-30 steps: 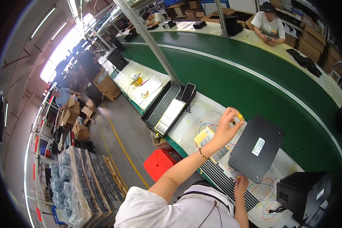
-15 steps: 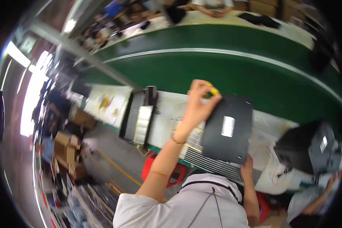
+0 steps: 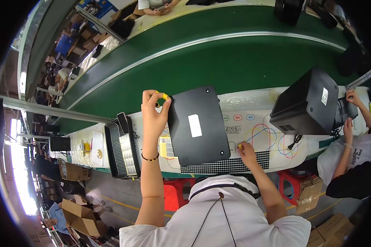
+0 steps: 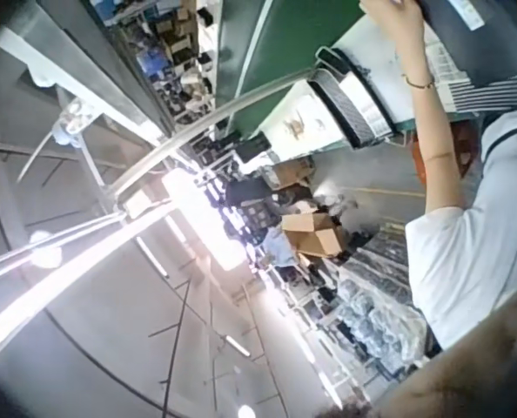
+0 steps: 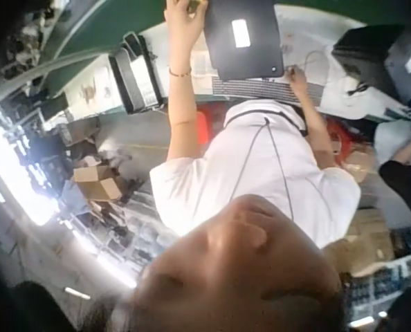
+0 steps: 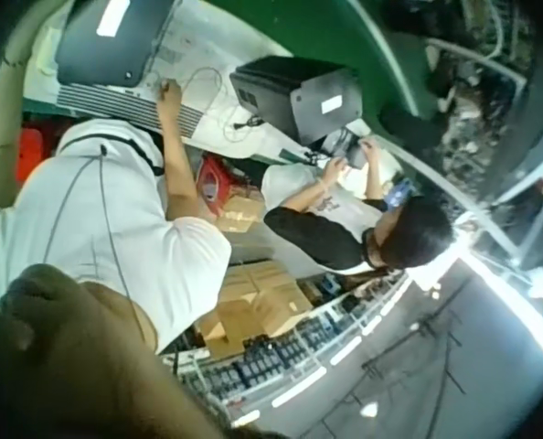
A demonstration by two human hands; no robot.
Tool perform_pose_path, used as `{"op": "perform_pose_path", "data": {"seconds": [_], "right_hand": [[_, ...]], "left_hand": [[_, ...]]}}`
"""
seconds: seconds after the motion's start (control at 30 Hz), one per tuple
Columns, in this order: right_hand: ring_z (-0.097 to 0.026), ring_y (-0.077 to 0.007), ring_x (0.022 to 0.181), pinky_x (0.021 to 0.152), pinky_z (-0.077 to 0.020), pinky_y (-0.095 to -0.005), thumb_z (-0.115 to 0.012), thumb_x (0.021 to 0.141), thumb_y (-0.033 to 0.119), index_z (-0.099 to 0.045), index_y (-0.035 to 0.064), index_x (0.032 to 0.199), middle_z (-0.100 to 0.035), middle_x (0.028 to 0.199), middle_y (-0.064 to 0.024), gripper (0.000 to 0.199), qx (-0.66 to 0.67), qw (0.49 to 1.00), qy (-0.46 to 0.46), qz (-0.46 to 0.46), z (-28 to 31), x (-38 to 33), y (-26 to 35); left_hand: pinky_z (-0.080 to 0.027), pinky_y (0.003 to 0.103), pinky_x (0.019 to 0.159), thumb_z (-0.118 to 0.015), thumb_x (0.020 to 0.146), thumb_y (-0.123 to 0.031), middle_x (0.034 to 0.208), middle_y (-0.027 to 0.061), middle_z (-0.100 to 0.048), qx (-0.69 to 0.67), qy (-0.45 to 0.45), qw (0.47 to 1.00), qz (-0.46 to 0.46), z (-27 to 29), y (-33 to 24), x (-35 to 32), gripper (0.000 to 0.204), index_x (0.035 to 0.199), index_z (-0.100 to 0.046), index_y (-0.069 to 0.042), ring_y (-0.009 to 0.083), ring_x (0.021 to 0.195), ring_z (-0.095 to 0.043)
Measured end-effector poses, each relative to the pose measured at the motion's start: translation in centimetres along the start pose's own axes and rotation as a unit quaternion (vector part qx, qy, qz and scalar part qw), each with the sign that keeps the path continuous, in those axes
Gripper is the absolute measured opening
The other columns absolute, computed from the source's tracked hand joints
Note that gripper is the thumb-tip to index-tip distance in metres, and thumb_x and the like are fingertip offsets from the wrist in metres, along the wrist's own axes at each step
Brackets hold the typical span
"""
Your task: The person applies labels and adhesive pads to the bottom of electronic devices by hand on an assembly line, taking each device from the belt, sticking a label and pads to its base, and passing it down the line.
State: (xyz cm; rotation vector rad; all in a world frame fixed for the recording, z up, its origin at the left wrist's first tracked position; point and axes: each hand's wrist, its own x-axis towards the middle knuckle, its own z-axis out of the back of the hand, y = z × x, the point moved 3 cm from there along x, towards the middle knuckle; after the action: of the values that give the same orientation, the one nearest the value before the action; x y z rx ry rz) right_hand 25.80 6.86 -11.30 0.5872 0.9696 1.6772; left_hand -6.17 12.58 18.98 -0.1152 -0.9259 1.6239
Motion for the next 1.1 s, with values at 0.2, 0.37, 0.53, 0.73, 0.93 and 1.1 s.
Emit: {"op": "perform_pose_path", "data": {"seconds": [0.2, 0.37, 0.53, 0.73, 0.93, 1.1], "right_hand": [[-0.055, -0.0308, 0.077, 0.069, -0.0444, -0.0396, -0.066, 0.081, 0.008, -0.054, 0.0019, 0.093, -0.055, 0.078, -0.0142, 0.018, 0.0, 1.0, 0.002, -0.003, -0.1, 0.0, -0.4], [-0.053, -0.0279, 0.076, 0.068, -0.0441, -0.0345, -0.065, 0.082, 0.007, -0.052, 0.0011, 0.092, -0.054, 0.078, -0.0137, 0.017, 0.036, 0.998, -0.054, 0.016, 1.1, 1.1, -0.2], [-0.054, -0.0176, 0.082, 0.078, -0.0424, -0.0288, -0.064, 0.086, 0.008, -0.052, 0.0002, 0.093, -0.056, 0.083, -0.0076, 0.016, 0.185, 0.97, -0.159, 0.006, 5.0, 6.3, 5.1], [-0.054, -0.0133, 0.092, 0.089, -0.0406, -0.0271, -0.064, 0.088, 0.009, -0.053, 0.0014, 0.097, -0.056, 0.092, -0.0034, 0.016, 0.182, 0.958, -0.137, 0.172, 11.8, 12.2, 20.4], [-0.054, -0.0184, 0.09, 0.086, -0.0407, -0.0295, -0.064, 0.086, 0.008, -0.054, 0.0026, 0.093, -0.056, 0.091, -0.0049, 0.013, 0.103, 0.969, -0.049, 0.221, 12.3, 14.2, 28.1], [-0.055, -0.0249, 0.089, 0.089, -0.0419, -0.0362, -0.066, 0.083, 0.008, -0.055, 0.004, 0.092, -0.058, 0.091, -0.0072, 0.015, -0.056, 0.947, -0.085, 0.304, 12.1, 14.7, 29.1]], "left_hand": [[-0.037, 0.033, 0.072, -0.07, 0.078, -0.009, 0.097, 0.0062, -0.052, 0.042, -0.004, 0.997, -0.058, -0.3, -0.4, 0.2, 0.011, 0.087, -0.064, -0.004, 0.0215, 0.078, -0.047], [-0.033, 0.033, 0.071, -0.07, 0.076, -0.006, 0.095, 0.0065, -0.052, 0.07, -0.018, 0.994, -0.078, -0.3, -0.8, -0.8, 0.01, 0.084, -0.066, -0.006, 0.0216, 0.075, -0.048], [-0.034, 0.03, 0.068, -0.071, 0.078, -0.008, 0.096, 0.0052, -0.051, 0.123, -0.026, 0.986, -0.105, -0.1, -0.4, -1.9, 0.008, 0.085, -0.068, -0.004, 0.0176, 0.071, -0.045], [-0.039, 0.029, 0.067, -0.075, 0.078, -0.015, 0.097, 0.0062, -0.048, -0.075, -0.077, 0.994, 0.006, -0.9, 1.5, -1.4, 0.03, 0.105, -0.068, -0.006, 0.0168, 0.076, -0.044], [-0.03, 0.018, 0.055, -0.07, 0.083, -0.013, 0.07, -0.0059, -0.045, -0.276, 0.024, 0.934, 0.224, -3.9, 3.5, -1.3, 0.03, 0.112, -0.063, -0.008, 0.0011, 0.058, -0.037], [-0.029, 0.018, 0.051, -0.07, 0.081, -0.006, 0.088, -0.0032, -0.041, -0.384, -0.007, 0.893, 0.236, -4.5, 3.8, -1.5, 0.034, 0.114, -0.061, -0.004, 0.0017, 0.055, -0.031]]}}
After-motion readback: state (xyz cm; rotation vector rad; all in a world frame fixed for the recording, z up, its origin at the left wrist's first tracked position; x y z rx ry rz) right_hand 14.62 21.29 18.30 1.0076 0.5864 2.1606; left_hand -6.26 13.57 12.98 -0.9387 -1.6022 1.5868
